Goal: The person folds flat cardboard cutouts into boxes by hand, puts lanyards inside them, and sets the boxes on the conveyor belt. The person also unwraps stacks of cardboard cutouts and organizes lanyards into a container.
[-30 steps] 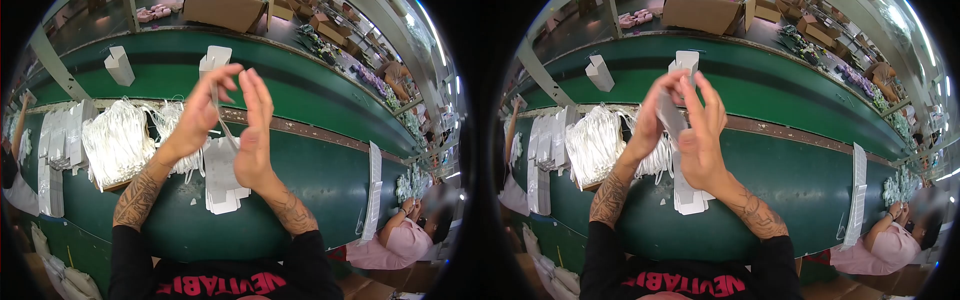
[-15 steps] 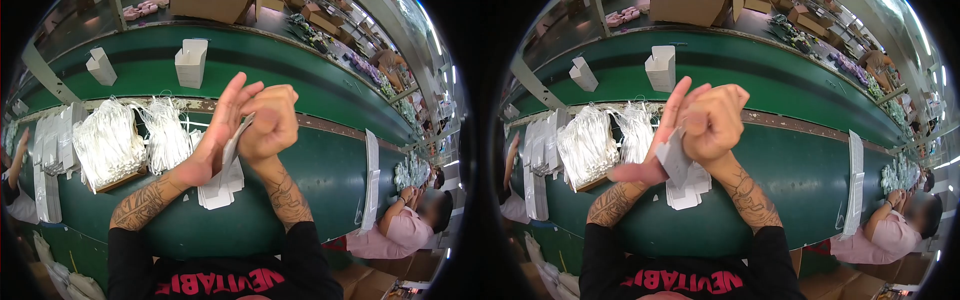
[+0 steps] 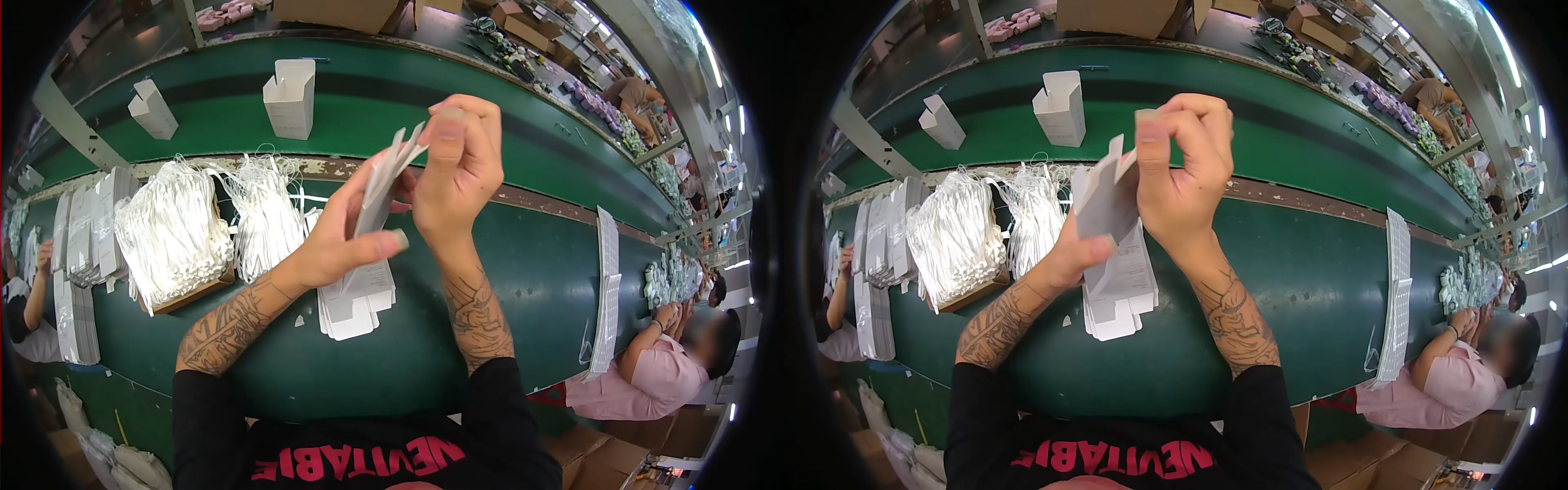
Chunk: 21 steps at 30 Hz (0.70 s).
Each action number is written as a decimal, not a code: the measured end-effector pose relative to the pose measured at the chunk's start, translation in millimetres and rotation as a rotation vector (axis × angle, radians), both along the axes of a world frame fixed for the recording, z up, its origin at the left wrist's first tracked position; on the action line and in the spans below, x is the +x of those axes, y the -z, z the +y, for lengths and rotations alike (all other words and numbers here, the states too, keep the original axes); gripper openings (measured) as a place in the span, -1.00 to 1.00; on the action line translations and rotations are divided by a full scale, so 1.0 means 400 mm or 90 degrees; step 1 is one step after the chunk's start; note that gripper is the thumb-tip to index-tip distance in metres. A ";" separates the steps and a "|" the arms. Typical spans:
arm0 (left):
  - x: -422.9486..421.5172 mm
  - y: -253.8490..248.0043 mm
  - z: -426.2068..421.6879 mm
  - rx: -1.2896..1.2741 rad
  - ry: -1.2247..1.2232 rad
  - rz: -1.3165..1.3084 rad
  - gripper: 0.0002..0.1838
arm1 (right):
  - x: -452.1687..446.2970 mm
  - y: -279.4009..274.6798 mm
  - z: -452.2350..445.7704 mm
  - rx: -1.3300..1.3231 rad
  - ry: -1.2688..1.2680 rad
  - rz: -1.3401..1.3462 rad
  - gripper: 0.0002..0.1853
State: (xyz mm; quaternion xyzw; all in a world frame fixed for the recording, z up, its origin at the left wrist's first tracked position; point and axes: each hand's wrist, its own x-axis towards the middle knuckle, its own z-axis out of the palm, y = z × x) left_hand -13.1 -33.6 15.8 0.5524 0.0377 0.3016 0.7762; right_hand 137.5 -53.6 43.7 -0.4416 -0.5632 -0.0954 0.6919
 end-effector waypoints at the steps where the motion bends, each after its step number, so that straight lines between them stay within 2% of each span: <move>1: 0.005 0.006 -0.004 0.013 -0.015 -0.021 0.04 | -0.004 -0.003 -0.002 -0.016 -0.024 0.013 -0.73; 2: 0.009 0.012 -0.008 0.025 -0.031 -0.042 0.00 | 0.004 0.007 0.000 -0.020 -0.066 0.007 -0.69; 5: -0.013 0.031 0.027 0.057 -0.036 0.129 -0.15 | 0.025 0.030 -0.001 -0.028 -0.168 0.042 -0.54; 6: -0.005 0.021 0.024 0.065 -0.123 0.109 -0.14 | 0.014 0.024 -0.012 -0.029 -0.193 0.088 -0.48; 8: -0.010 0.019 0.038 0.201 -0.311 0.078 -0.08 | -0.011 0.015 -0.002 -0.051 -0.241 0.175 -0.30; 9: -0.009 0.018 0.046 0.267 -0.402 0.061 -0.04 | -0.029 0.019 -0.006 -0.090 -0.272 0.202 -0.28; 10: -0.009 0.014 0.056 0.167 -0.449 0.018 0.02 | -0.051 0.023 -0.022 -0.128 -0.304 0.227 -0.24; 11: -0.016 0.014 0.064 0.231 -0.476 -0.029 -0.09 | -0.077 0.029 -0.039 -0.166 -0.335 0.253 -0.17; 12: -0.011 0.032 0.079 0.291 -0.508 -0.054 -0.11 | -0.106 0.046 -0.050 -0.199 -0.305 0.177 -0.05; 13: -0.005 0.042 0.088 0.349 -0.539 -0.079 -0.12 | -0.137 0.052 -0.061 -0.210 -0.297 0.203 -0.02; 15: 0.005 0.047 0.043 0.277 -0.511 -0.097 -0.12 | -0.177 0.052 -0.074 -0.210 -0.238 0.203 0.03; 16: 0.006 0.043 0.021 0.241 -0.497 -0.107 -0.12 | -0.171 0.052 -0.072 -0.195 -0.270 0.222 0.04; 18: -0.006 0.023 0.005 0.315 -0.458 -0.102 -0.11 | -0.153 0.049 -0.065 -0.159 -0.335 0.258 0.05; 19: -0.010 0.012 0.003 0.353 -0.439 -0.101 -0.10 | -0.153 0.046 -0.065 -0.158 -0.311 0.235 0.06; 21: -0.015 0.004 0.012 0.370 -0.484 -0.095 -0.22 | -0.160 0.040 -0.067 -0.159 -0.264 0.192 0.06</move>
